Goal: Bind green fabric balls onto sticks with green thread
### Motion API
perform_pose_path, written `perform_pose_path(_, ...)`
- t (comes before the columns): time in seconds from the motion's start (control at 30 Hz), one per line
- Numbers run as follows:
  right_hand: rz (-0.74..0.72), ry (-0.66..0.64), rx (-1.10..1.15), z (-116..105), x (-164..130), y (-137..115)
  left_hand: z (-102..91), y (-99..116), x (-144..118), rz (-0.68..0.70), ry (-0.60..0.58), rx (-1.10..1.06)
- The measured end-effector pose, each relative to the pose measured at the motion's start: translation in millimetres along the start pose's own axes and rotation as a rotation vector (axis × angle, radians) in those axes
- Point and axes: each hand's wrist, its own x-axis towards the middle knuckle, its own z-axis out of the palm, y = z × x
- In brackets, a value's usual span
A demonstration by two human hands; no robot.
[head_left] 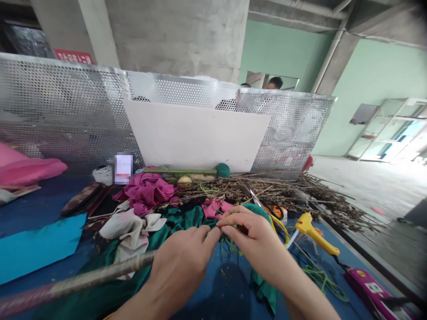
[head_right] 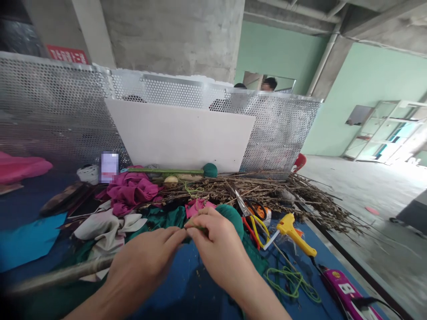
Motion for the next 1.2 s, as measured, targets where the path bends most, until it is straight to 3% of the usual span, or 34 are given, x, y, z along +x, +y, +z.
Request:
perform_pose_path(0.2,0.007,-0.074,-0.044,-57.2,-9.4,7.3,-12.0,-18.6,-3.0,-0.173,0.002,-0.159)
perform_pose_path(0.37,-0.008,-0.327,-0.088,-88.4,-14.0,21.8,-18.1,-26.2,-3.8,-0.264,-0.044,-0.19)
perform_pose_path(0.43,-0.022,-0.22,0.023,-90.4,-12.5,26.6,-20.2,-29.2,-3.2,-0.303,-0.059,-0.218)
perform_pose_path(0.57,0.089,0.363,0.365,-76.4,1.4,44.0,-29.9,-32.9,-0.6,-0.375,-0.138,-0.423)
perform_pose_path(0.63,0.184,0.449,0.392,-64.4,12.5,57.0,-37.1,-32.5,0.9,-0.438,-0.199,-0.605)
perform_pose_path(0.7,0.218,0.397,0.291,-52.6,23.5,69.9,-43.6,-31.1,1.8,-0.495,-0.221,-0.813)
perform_pose_path(0.8,0.17,0.323,0.151,-36.1,34.7,80.2,-48.5,-28.4,1.6,-0.546,-0.155,-1.127)
perform_pose_path(0.93,0.103,0.25,0.133,-6.9,33.1,63.4,-46.8,-25.7,0.7,-0.61,-0.092,-1.423)
perform_pose_path(1.0,0.065,0.173,0.161,11.5,25.1,46.6,-45.2,-25.5,0.5,-0.617,-0.053,-1.483)
perform_pose_path(1.1,-0.031,-0.048,0.337,33.8,9.9,25.5,-44.5,-27.4,0.7,-0.619,0.016,-1.498)
perform_pose_path(1.2,-0.092,-0.093,0.199,39.9,-1.8,16.8,-44.3,-31.5,1.8,-0.659,0.102,-1.467)
